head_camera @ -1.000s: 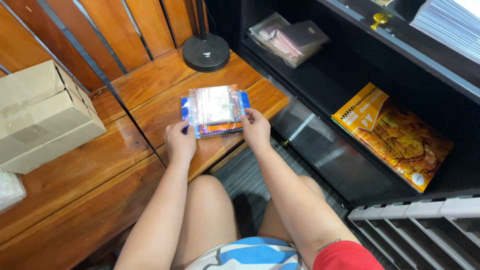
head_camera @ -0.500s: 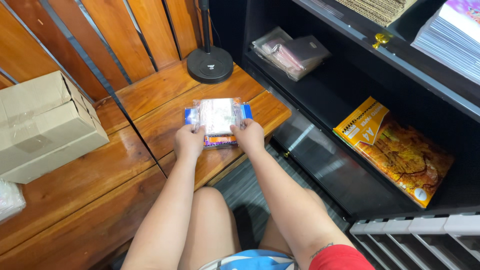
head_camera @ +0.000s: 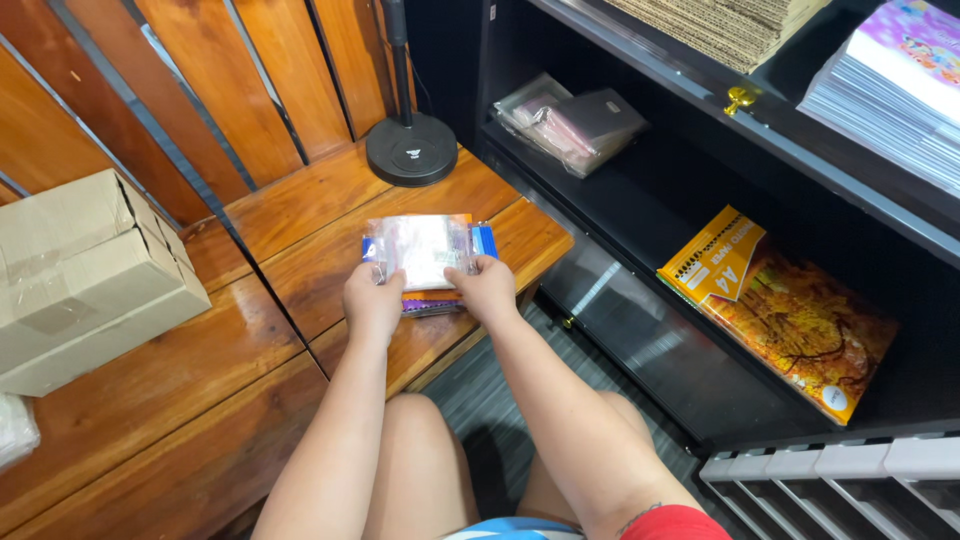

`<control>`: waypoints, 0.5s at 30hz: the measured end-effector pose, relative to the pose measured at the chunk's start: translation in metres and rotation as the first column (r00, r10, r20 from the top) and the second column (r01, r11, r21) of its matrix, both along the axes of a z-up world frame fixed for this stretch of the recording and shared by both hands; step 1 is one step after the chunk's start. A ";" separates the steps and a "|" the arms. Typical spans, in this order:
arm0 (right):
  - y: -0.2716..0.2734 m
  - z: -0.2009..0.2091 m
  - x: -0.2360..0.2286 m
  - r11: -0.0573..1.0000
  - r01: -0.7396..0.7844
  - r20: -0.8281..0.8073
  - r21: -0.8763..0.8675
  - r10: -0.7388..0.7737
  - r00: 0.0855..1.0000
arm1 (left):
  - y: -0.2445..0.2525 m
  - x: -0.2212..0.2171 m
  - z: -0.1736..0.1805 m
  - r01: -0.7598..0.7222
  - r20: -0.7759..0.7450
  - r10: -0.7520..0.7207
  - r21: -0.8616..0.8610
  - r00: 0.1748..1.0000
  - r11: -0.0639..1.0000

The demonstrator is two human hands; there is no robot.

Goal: The person sits on the floor and organizes a stack of colorful sticker packs. They pick up the packs from a wooden bench, separate them, and place them onto a shelf next to a stack of cardboard.

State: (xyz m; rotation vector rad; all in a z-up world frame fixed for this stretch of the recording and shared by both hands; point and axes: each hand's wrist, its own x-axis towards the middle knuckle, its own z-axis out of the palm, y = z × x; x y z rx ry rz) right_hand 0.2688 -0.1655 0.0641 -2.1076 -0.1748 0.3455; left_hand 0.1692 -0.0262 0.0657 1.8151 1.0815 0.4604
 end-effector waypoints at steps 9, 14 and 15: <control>-0.003 0.022 -0.026 0.804 0.145 -0.208 0.576 -0.027 0.978 | -0.022 -0.015 0.032 -0.011 0.338 0.104 -0.268 0.935 0.963; -0.002 0.006 -0.019 0.745 0.166 -0.252 0.646 0.003 0.968 | -0.018 -0.002 -0.004 0.013 0.415 0.152 -0.368 0.897 0.930; -0.003 0.008 -0.020 0.745 0.169 -0.260 0.646 0.007 0.966 | -0.020 -0.002 -0.003 0.031 0.442 0.169 -0.410 0.881 0.912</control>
